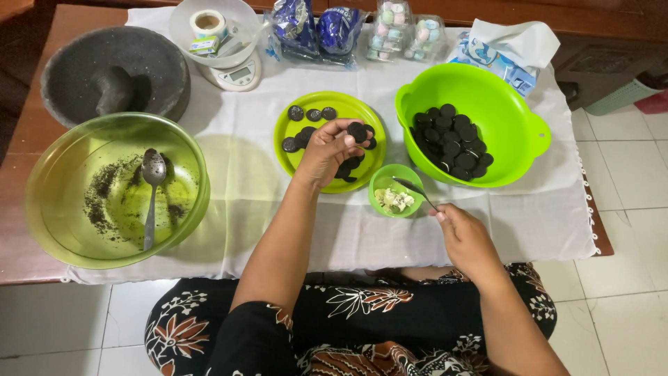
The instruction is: Scraping the cream filling out of chocolate sandwich cookies and separating the parts into bowls.
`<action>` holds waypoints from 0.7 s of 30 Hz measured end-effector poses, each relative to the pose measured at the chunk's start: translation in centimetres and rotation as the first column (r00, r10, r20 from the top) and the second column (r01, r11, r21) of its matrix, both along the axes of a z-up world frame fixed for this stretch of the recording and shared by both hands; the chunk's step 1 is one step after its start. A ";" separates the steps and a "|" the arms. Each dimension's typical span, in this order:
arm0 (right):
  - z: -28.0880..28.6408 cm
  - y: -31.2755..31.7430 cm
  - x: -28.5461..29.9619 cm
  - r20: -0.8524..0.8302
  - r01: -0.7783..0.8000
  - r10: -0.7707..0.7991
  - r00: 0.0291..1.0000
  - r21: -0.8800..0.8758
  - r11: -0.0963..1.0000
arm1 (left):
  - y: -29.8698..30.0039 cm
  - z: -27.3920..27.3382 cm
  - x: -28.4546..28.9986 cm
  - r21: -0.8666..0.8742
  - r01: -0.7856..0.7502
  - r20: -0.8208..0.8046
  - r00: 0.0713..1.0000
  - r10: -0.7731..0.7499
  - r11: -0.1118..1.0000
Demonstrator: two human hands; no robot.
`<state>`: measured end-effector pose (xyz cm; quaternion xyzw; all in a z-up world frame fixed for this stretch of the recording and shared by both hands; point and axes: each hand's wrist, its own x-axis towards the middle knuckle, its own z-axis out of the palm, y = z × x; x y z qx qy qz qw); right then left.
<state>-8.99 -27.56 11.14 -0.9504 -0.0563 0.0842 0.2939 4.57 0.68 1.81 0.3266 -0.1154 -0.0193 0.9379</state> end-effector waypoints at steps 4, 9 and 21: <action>-2.0 -0.9 0.4 -0.025 0.038 -0.036 0.999 0.094 0.995 | 0.1 0.0 0.1 0.011 0.003 0.001 1.000 -0.003 1.000; -1.9 0.3 0.8 0.072 0.051 -0.091 0.993 0.437 0.898 | -0.5 -0.3 0.2 0.114 0.034 0.046 0.998 -0.039 0.993; -0.6 8.8 6.7 0.601 -0.248 0.081 0.795 0.200 0.948 | -1.4 -4.1 1.2 0.214 0.058 0.019 0.998 -0.064 0.975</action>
